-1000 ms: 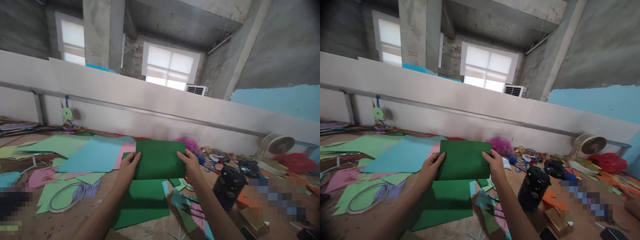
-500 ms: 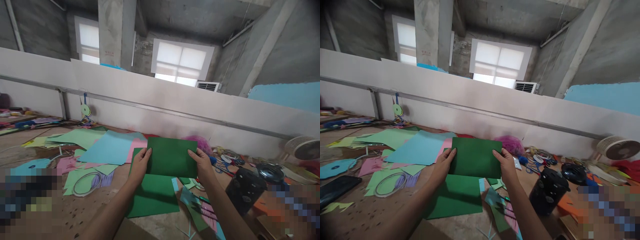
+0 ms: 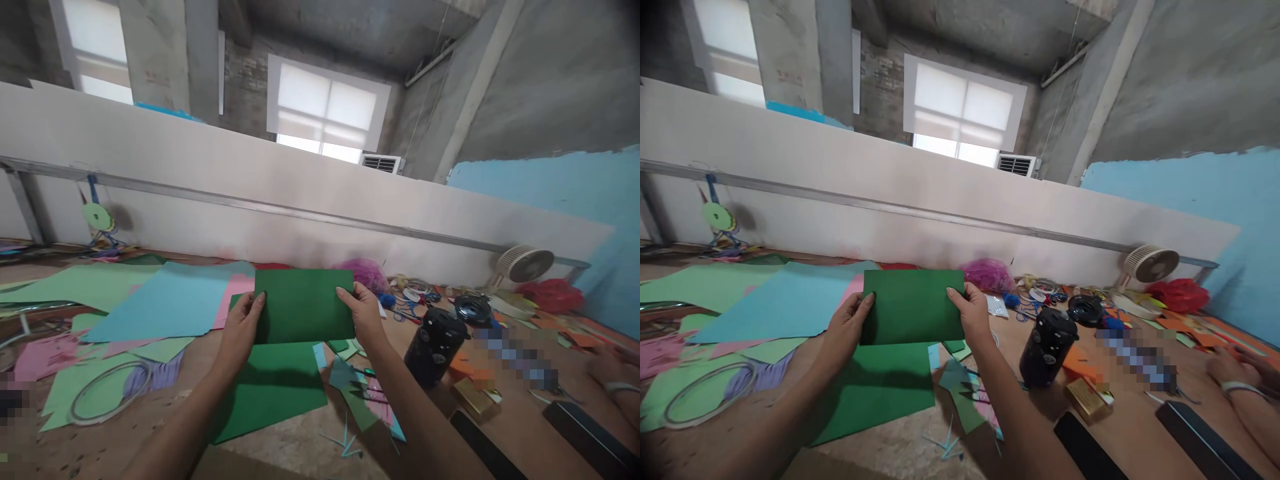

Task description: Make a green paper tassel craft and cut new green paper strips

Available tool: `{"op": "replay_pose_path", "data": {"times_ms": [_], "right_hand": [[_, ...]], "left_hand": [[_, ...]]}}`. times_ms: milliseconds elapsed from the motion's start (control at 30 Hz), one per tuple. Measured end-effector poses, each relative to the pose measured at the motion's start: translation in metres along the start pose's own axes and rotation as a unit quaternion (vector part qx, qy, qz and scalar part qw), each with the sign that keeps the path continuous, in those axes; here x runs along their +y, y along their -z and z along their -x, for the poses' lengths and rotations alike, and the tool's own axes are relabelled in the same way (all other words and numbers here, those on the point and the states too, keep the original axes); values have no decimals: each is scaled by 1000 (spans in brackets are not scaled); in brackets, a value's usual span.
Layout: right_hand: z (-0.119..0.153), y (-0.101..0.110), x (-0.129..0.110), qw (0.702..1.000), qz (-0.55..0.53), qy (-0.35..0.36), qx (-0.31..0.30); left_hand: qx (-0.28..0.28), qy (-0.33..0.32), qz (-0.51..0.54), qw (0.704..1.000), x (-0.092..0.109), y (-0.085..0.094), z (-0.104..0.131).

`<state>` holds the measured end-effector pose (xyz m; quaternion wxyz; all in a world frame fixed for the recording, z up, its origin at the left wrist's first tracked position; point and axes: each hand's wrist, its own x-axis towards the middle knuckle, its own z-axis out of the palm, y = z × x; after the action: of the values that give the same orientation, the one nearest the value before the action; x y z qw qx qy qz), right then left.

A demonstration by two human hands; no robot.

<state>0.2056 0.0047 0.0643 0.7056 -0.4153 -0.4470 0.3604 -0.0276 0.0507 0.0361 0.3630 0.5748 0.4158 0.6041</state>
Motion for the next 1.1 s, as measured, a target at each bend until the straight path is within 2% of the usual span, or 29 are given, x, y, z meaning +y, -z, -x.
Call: {"op": "replay_pose_path", "data": {"times_ms": [67,133,167,267,333,400,467,600,700,800,867,933,1000,1100], "right_hand": [[-1,2,-2,999,34,10,-3],[-1,3,-5,997,68,18,-10],[0,3,-6,996,87,23,-17],[1,3,-10,986,152,44,-52],[1,3,-13,977,190,51,-79],[2,3,-16,969,218,50,-107],[4,2,-19,962,237,44,-130],[5,0,-25,963,225,42,-140],[0,3,-29,983,146,86,-76],[-6,6,-28,995,53,84,-20],[-6,4,-24,998,8,34,-44],[0,-3,-19,995,-23,-31,-95],[8,-12,-14,984,-50,-88,-146],[19,-23,-10,975,-69,-117,-177]], "left_hand": [[-25,-9,-14,1000,5,5,-6],[-25,-59,-87,994,14,8,-13],[-30,-95,-136,986,20,8,-15],[-97,-190,-247,945,42,2,-18],[-145,-208,-298,920,56,-5,-16],[-204,-206,-317,903,66,-11,-14],[-255,-182,-308,898,70,-13,-12],[-301,-60,-211,928,61,-10,-12],[-266,30,-86,960,51,-8,-15],[-178,99,44,978,50,-8,-17],[-127,130,111,977,53,-11,-16],[-89,141,146,975,54,-14,-14],[-59,127,145,979,53,-17,-12],[-44,94,123,987,48,-18,-9]]}}
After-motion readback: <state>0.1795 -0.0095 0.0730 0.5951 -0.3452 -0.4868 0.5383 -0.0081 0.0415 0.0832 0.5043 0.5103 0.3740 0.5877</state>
